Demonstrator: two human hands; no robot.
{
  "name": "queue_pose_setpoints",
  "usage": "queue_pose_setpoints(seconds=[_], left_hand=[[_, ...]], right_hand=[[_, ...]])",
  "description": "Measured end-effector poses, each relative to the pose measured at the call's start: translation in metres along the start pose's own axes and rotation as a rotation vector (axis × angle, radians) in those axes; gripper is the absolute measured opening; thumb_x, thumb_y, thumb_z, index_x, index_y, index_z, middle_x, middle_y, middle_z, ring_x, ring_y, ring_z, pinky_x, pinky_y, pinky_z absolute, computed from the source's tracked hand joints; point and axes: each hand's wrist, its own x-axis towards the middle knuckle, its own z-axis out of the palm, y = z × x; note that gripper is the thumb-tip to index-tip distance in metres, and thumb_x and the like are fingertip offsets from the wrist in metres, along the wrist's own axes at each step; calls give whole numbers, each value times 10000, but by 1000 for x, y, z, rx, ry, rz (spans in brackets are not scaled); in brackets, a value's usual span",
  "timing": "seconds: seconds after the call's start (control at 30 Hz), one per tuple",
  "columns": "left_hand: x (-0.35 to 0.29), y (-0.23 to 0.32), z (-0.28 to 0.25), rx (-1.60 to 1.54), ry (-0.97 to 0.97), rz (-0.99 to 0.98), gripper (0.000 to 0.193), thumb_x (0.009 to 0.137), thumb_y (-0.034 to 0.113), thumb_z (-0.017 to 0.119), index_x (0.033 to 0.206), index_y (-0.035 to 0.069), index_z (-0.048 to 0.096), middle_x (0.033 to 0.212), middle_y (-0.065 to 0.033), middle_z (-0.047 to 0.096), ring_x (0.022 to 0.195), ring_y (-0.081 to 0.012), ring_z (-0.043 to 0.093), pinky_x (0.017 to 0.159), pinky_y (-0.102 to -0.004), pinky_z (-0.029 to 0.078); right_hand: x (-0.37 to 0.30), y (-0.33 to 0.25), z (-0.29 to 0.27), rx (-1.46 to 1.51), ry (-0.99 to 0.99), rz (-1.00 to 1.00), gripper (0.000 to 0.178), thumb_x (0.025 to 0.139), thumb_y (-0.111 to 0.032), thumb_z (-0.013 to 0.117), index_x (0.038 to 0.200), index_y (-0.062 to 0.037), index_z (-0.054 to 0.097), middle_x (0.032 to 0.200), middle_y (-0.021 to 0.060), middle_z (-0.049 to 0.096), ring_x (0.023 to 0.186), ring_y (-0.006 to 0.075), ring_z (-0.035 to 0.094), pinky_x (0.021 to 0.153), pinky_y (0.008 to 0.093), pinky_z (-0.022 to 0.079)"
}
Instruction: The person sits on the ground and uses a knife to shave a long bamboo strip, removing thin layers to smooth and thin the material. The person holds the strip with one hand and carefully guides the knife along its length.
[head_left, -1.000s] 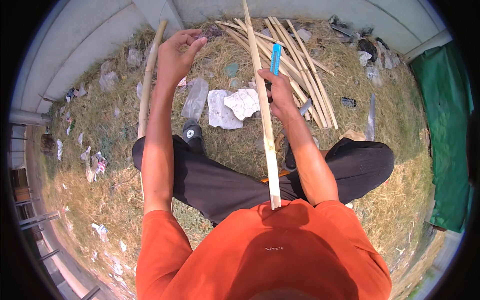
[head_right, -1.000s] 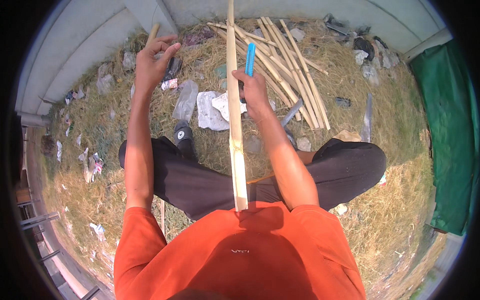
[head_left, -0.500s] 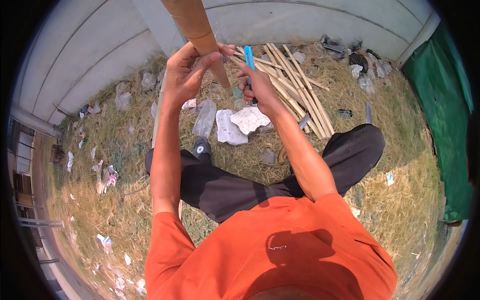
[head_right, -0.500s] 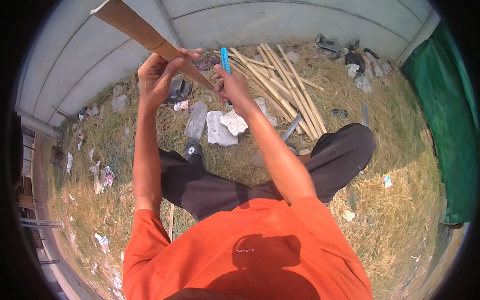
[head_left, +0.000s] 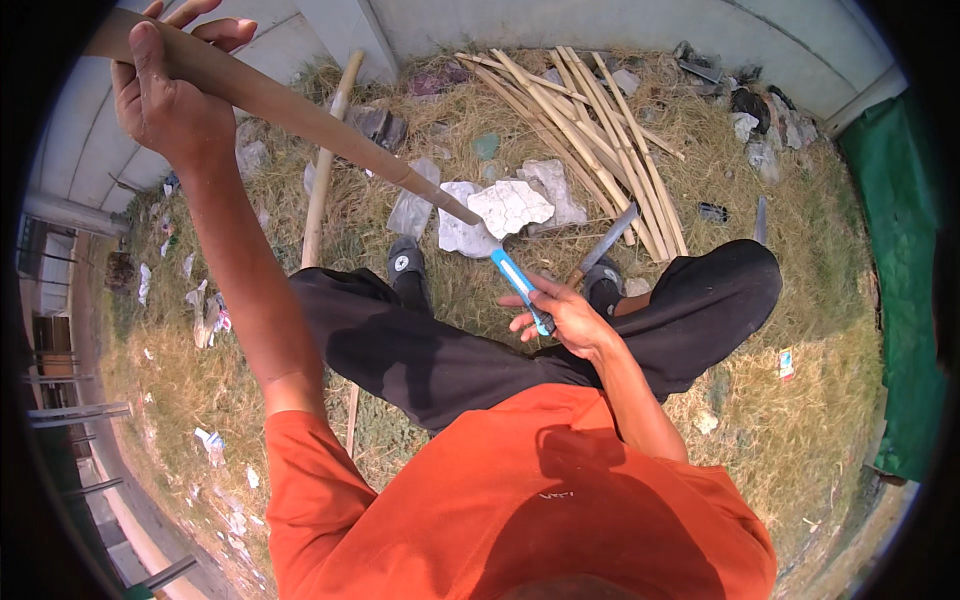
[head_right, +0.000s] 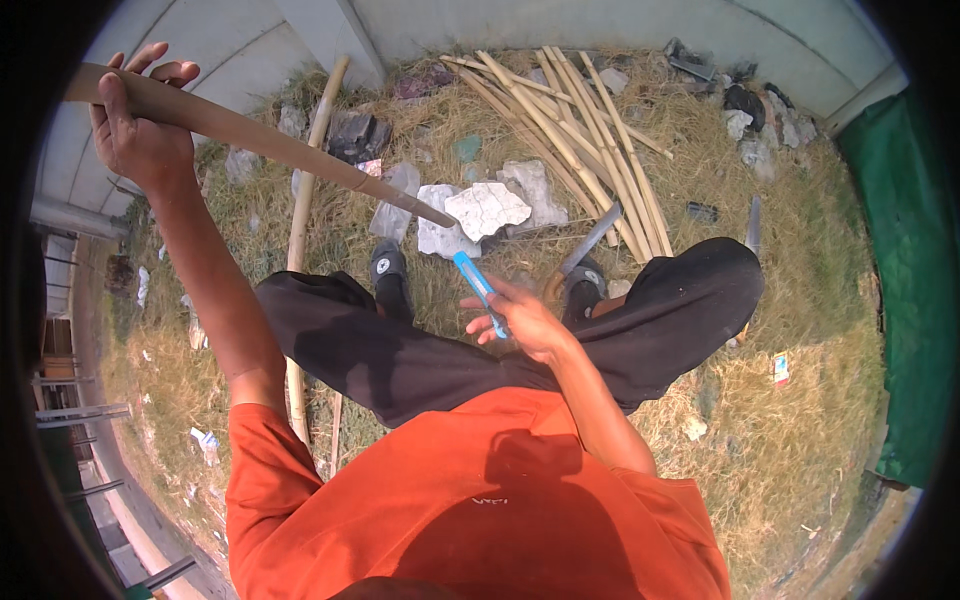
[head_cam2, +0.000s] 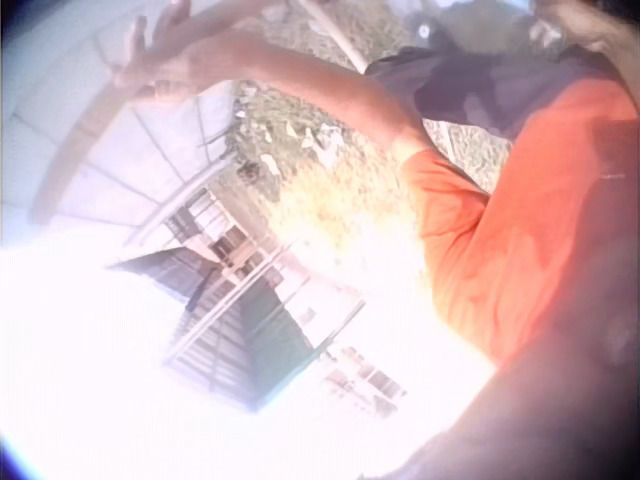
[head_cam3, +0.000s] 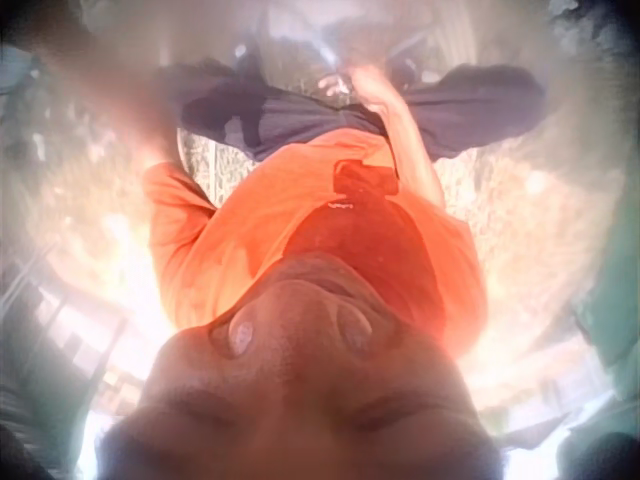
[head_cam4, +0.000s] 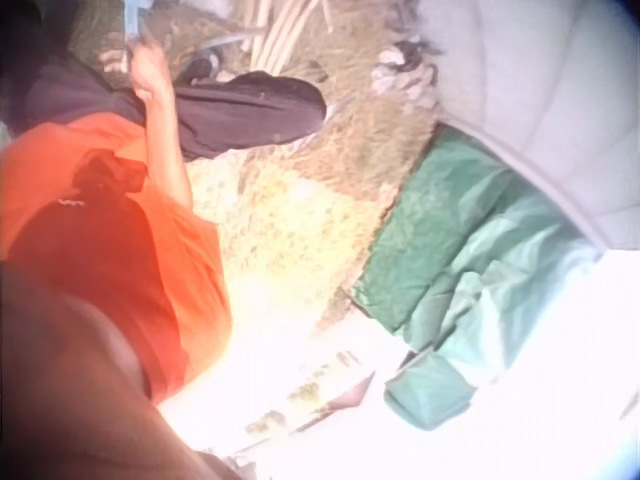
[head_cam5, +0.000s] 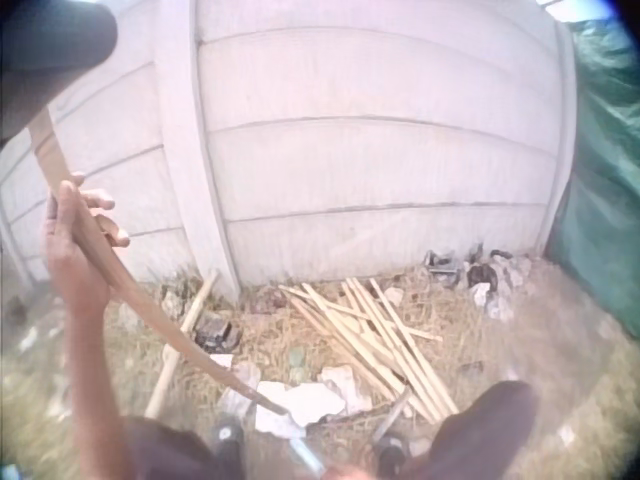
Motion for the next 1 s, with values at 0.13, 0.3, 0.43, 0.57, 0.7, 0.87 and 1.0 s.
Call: queue_pose_setpoints(seconds=[0.13,0.3,0.43,0.57,0.7,0.87,1.0], left_hand=[[-6,-35,-10,-91,-44,-87,287,996,214,451,1113,-49,449,814,-244,628,595,-306,636,533,-388,514],[-9,-48,-6,4,27,-120,279,996,195,419,1128,-50,440,829,-235,600,612,-308,571,632,-456,495],[-7,-59,-19,13,27,-106,260,989,177,423,1096,-58,454,867,-275,612,598,-323,593,591,-442,512],[3,-59,-32,5,-32,-146,234,981,156,377,1071,-43,462,907,-273,593,618,-317,565,659,-474,489],[-4,-44,-21,81,62,-102,248,971,169,335,1035,-24,478,925,-250,570,617,-277,503,711,-478,442],[9,-50,-52,-103,-143,-90,258,976,171,339,1092,-37,439,870,-305,591,518,-279,511,589,-453,469],[-26,-50,-23,53,-78,-85,310,999,252,373,1126,-28,409,810,-280,604,469,-242,480,537,-412,453]], right_hand=[[-5,20,-23,-44,28,118,509,977,-93,376,1467,-46,249,1118,154,596,656,100,474,531,226,420],[7,33,-33,-228,49,-38,565,966,-70,391,1492,-39,189,1094,128,591,673,84,448,536,221,414],[20,20,-17,-295,111,-223,530,994,-89,389,1487,-28,207,1001,122,596,640,74,429,531,219,398],[15,-18,9,-152,113,-244,460,1016,-132,397,1446,1,301,917,132,602,579,63,410,514,218,378],[21,-28,14,-247,154,-403,424,1002,-149,417,1389,19,385,912,82,605,621,56,444,533,218,388],[27,-28,29,-167,98,-528,389,981,-89,441,1359,4,424,896,51,591,656,59,459,556,221,392],[35,-23,37,-197,255,-365,323,986,-144,499,1273,4,486,770,47,566,620,65,454,543,222,393]])
